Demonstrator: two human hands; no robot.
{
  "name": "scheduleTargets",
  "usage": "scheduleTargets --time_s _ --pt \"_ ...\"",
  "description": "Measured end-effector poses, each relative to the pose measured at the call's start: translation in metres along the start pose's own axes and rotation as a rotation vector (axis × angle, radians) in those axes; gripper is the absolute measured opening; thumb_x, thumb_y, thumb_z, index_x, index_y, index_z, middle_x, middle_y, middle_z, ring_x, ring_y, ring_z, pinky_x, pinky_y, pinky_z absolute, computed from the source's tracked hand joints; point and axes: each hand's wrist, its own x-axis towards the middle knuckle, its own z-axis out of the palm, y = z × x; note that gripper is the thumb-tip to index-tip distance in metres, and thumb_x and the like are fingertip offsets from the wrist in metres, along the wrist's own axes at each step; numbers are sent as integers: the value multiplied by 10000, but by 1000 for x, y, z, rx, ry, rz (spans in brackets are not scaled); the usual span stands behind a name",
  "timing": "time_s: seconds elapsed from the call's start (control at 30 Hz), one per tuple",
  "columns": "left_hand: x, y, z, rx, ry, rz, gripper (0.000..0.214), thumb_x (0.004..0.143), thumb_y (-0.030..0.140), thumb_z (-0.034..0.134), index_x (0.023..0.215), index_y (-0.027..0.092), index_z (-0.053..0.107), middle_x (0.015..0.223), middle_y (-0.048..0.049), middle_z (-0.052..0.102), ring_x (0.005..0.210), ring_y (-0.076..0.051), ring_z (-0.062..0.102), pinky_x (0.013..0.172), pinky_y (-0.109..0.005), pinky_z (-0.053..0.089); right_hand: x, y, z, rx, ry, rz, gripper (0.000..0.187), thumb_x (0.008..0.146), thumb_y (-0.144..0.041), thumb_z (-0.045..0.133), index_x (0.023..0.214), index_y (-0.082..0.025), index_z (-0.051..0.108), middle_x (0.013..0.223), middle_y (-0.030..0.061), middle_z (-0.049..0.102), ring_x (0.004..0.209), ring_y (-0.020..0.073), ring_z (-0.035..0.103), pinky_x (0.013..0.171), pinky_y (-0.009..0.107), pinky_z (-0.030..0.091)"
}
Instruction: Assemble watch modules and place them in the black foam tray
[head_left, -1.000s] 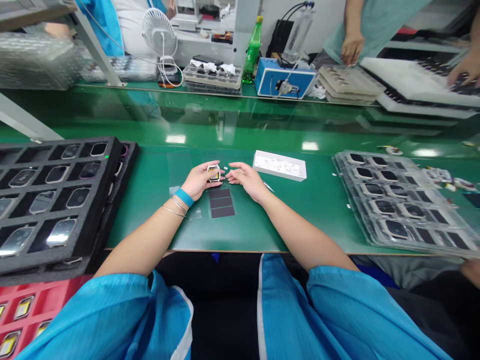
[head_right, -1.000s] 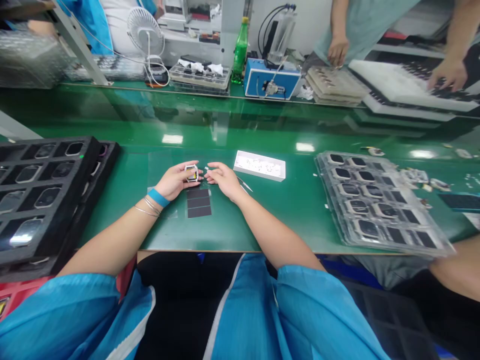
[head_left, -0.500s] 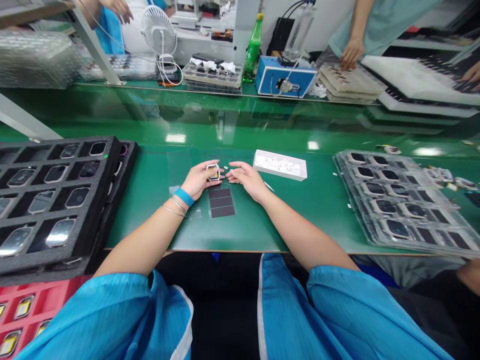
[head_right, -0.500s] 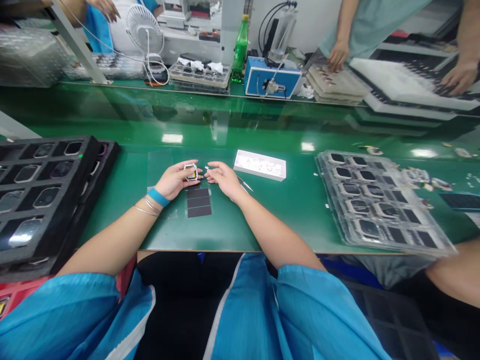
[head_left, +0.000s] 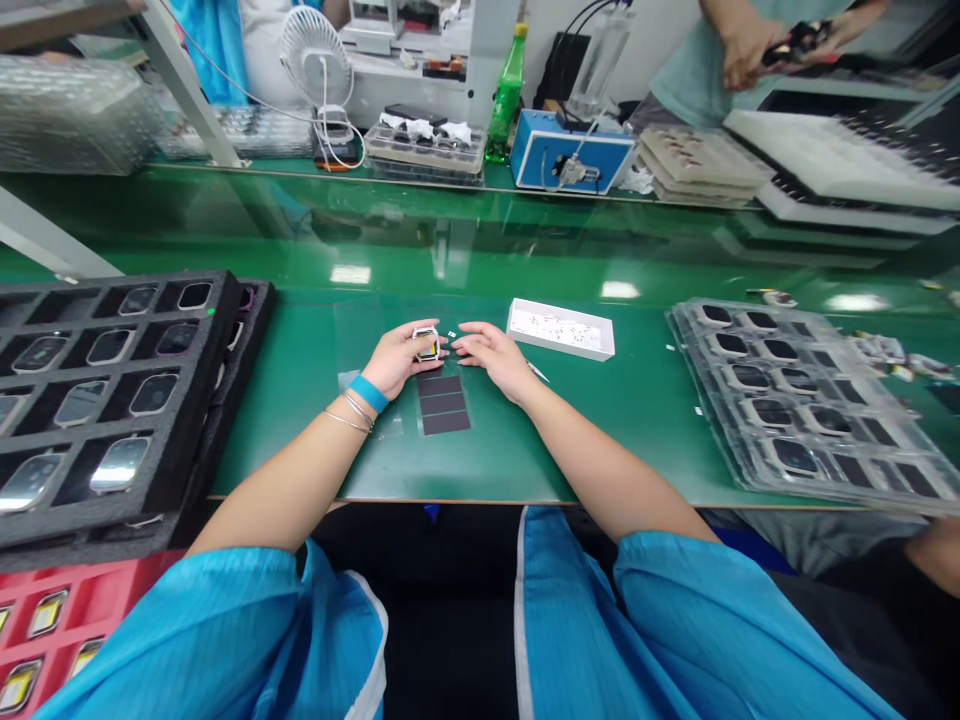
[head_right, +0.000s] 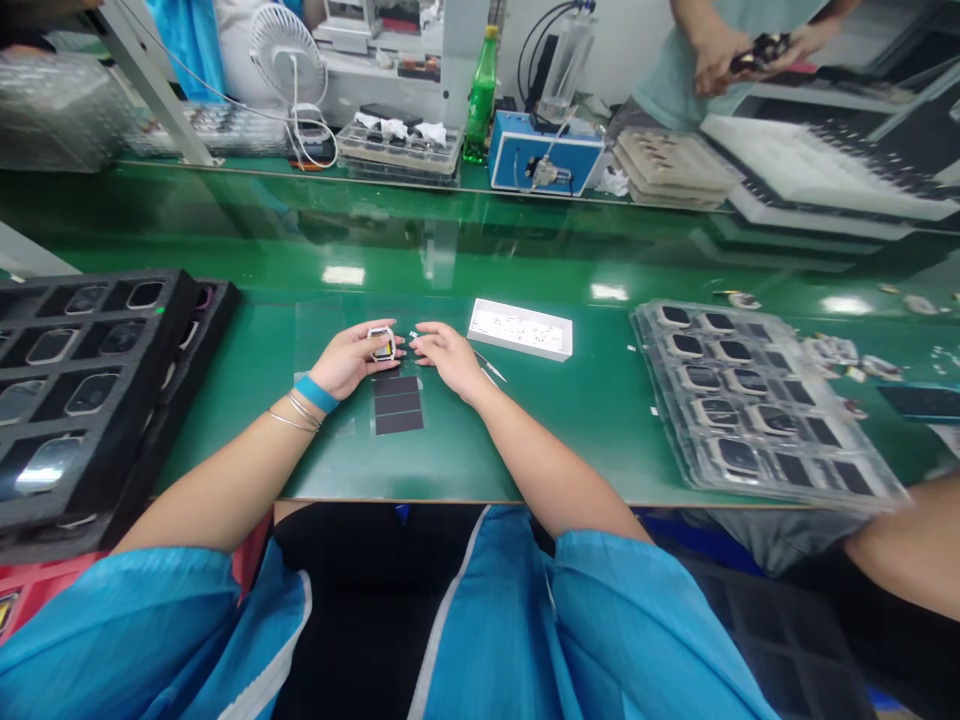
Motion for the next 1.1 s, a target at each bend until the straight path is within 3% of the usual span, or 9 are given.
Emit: scheduleTargets --time_s 0.7,1.1 --pt "-1 2 2 33 13 -12 303 748 143 662 1049 130 643 771 -47 711 622 -139 671 647 -279 570 0 -1 0 -11 -16 -3 321 791 -354 689 1066 -222 588 909 27 699 859 154 650 829 340 566" --pt "-1 1 4 17 2 -12 242 779 104 632 1021 115 633 775 -47 722 663 -153 706 697 -288 571 -1 -8 4 27 14 35 218 819 -188 611 1035 -203 586 839 -10 698 772 101 654 728 234 552"
